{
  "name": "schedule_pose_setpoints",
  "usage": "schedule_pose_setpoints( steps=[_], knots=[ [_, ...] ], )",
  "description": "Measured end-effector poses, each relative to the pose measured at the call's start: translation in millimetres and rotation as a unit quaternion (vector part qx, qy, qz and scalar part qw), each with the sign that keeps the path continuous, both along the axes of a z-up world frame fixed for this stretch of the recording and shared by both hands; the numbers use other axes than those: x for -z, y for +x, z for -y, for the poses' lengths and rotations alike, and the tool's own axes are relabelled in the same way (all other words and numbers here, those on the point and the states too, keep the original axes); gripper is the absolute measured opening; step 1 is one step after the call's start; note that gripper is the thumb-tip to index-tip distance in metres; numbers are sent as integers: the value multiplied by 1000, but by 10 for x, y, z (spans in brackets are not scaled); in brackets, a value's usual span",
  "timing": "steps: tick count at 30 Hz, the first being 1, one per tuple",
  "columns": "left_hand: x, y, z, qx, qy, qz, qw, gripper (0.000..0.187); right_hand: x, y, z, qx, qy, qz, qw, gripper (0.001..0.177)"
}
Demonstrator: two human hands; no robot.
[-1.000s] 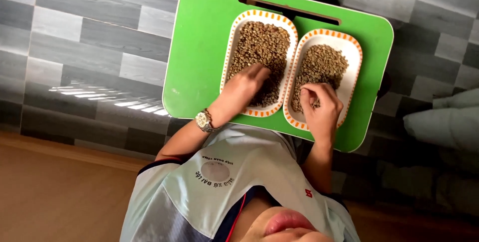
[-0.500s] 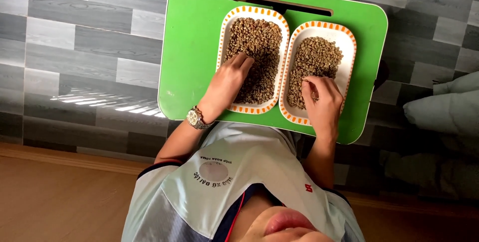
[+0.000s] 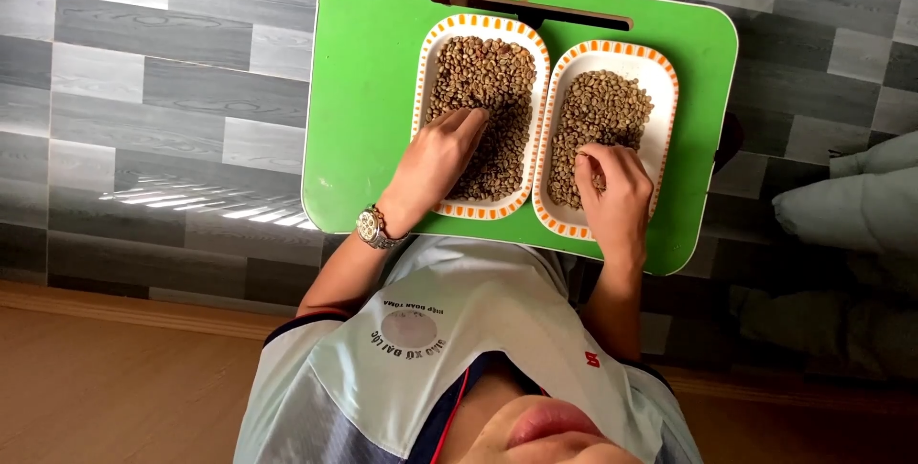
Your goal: The person sorts green coffee beans by hand, transferring them from one bowl to another in several passes, sifting through them to identify and remove defects.
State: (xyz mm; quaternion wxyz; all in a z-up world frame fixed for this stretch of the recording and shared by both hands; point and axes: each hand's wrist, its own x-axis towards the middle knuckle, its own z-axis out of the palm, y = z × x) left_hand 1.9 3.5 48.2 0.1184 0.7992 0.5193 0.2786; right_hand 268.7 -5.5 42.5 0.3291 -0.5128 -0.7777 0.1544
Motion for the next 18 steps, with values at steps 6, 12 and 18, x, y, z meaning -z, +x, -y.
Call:
schedule_pose_setpoints(
  steps=[6,12,18],
  knots=[
    [41,1,-7,-1,9,20,1000,8,24,12,-6,-2,8,2,1000,4],
    [25,-12,-4,-2,13,10,1000,8,-30,-7,-7,1,14,10,1000,5],
    [6,17,0,-1,3,-8,1000,9,52,73,-25,14,17,42,999,5]
  ],
)
